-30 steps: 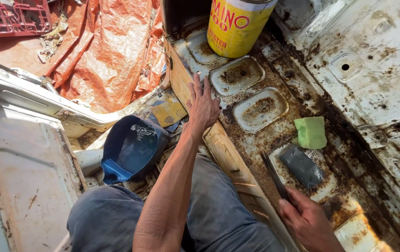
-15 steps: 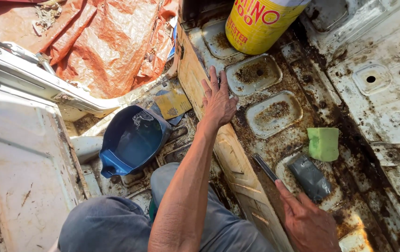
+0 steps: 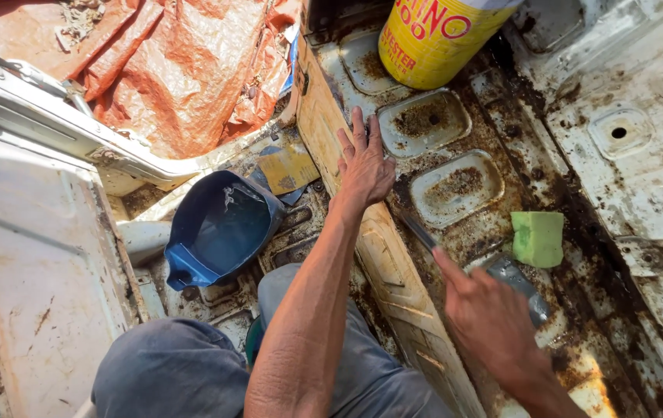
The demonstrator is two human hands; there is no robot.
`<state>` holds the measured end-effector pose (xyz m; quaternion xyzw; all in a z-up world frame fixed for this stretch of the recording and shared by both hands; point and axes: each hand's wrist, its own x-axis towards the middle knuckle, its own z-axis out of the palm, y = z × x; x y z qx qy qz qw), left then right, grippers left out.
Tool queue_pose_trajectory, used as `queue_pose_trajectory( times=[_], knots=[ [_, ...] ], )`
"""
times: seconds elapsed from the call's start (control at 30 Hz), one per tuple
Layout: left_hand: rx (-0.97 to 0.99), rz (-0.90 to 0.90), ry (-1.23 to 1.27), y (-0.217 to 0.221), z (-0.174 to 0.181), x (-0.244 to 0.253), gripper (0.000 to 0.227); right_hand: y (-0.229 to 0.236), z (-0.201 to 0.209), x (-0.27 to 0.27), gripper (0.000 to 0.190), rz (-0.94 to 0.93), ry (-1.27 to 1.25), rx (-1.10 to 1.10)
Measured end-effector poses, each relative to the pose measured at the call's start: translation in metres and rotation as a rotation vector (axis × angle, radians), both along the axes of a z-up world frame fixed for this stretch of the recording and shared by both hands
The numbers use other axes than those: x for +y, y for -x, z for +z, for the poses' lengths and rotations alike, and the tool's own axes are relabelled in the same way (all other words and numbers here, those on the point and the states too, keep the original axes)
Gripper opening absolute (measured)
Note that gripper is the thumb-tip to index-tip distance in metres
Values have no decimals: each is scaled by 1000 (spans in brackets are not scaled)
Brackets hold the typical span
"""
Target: The person scrapes debris from the floor of a vehicle's cargo area using a metal scraper, then wipes the surface with a green sponge. A yellow can and a blue dustpan are visible nearby.
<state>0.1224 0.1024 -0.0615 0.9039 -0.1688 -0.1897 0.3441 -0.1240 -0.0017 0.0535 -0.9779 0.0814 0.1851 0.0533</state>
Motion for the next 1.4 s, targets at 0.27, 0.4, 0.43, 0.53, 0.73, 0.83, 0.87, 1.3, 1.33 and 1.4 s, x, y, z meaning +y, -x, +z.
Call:
queue_pose_trajectory(
  times=[0.27, 0.4, 0.43, 0.53, 0.73, 0.83, 0.87, 1.3, 1.33, 1.4],
  knots=[
    [25, 11, 19, -2, -5, 6, 82, 2, 3, -8, 51, -50, 79, 50],
    [121, -1, 75, -1, 14, 4, 94, -1, -2, -10, 49, 17, 11, -69],
    [116, -5, 81, 0, 18, 0, 94, 15, -1, -11, 49, 14, 18, -74],
    [174, 42, 54, -3, 22, 9, 93, 23, -14, -7, 53, -104, 3, -9],
    [152, 37, 223, 9, 44, 13, 89, 3, -43, -9, 45, -176, -254, -242],
    [219, 69, 129, 1, 43, 6, 110, 60, -40, 0, 48, -206, -194, -176],
    [233, 56, 130, 0, 48, 8, 112, 74, -41, 3, 48, -267, -179, -170],
    [323, 468, 377, -32, -6, 21, 21, 62, -21, 31, 34, -722, -889, -348],
    [325, 466, 372, -35, -6, 20, 21, 53, -26, 40, 34, -727, -892, -346],
    [292, 482, 333, -36, -5, 19, 19, 38, -32, 55, 48, -853, -984, -138]
  ],
)
